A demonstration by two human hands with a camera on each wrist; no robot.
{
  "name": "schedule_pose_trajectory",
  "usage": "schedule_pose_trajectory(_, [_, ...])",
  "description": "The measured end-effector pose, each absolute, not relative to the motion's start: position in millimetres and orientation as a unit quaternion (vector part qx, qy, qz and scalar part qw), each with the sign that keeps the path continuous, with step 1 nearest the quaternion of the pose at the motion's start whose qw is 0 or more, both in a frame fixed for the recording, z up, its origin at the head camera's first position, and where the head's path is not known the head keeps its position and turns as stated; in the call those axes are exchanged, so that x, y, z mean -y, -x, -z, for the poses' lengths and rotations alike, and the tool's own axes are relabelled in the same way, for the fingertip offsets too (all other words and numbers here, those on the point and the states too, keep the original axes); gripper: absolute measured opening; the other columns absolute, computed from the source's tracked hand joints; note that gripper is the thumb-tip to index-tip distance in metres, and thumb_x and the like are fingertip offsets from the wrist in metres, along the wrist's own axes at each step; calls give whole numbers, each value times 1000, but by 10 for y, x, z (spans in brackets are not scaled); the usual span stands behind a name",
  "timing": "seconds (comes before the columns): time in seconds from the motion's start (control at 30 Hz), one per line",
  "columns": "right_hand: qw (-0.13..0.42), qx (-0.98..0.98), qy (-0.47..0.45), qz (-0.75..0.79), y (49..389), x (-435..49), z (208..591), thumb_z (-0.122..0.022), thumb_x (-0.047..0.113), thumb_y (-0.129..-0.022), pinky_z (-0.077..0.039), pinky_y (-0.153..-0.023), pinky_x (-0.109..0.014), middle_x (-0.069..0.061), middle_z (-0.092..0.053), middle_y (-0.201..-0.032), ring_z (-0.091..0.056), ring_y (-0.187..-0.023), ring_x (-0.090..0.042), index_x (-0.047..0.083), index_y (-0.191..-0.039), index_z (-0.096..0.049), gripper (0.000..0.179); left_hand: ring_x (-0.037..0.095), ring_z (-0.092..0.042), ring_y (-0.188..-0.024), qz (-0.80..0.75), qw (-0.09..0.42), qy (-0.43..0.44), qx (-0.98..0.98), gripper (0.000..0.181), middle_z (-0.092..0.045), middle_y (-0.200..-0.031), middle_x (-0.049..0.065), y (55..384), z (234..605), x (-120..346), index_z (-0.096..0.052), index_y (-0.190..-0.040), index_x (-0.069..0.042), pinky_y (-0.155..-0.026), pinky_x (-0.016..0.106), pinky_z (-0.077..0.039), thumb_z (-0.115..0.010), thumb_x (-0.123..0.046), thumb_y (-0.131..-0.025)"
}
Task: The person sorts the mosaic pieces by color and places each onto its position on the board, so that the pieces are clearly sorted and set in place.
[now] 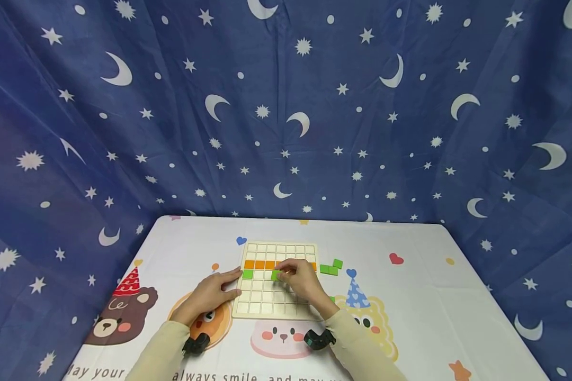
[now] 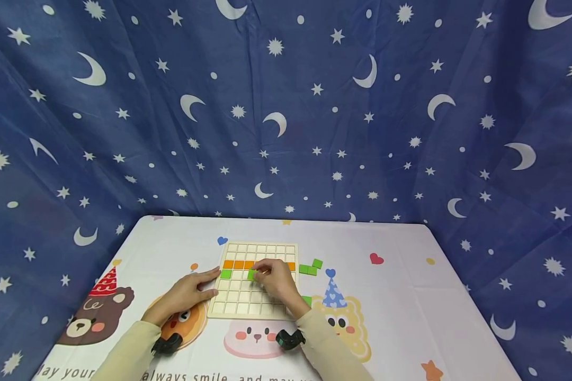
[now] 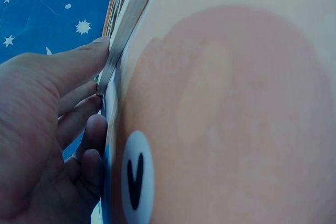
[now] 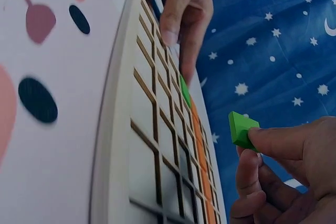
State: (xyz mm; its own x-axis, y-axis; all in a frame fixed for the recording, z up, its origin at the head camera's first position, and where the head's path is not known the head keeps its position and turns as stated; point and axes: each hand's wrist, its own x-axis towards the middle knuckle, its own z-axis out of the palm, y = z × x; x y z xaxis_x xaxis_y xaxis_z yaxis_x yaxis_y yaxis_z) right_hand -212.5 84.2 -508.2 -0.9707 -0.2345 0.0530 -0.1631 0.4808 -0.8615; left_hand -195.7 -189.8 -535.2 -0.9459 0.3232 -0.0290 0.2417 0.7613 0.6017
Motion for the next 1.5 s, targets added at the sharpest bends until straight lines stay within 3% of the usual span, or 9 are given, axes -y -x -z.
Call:
schedule_pose_trajectory(0.63, [15,-863,119,491,2216,-459,5170,-73,7,-86,-50,-63,-21,0,-71,-82,-58,-68,-7,11,-94,-76,9,36,-41,-141,-316,73,-152,-934,60,-44,-154,-2,1968,5337,1903,-52,-144,-19,-114,58,-34,-69,-40,-90])
schedule_pose_trajectory(1.5, [-18,-898,121,423,2319,-319,5306,-75,9,-84,-51,-70,-25,5,-75,-83,-64,-74,-5,17,-86,-77,8,39,-42,-140,-314,63,-158,-934,59,-45,-153,-1,1961,5338,1899,-53,-143,-19,-113,59,-34,-69,-40,-90])
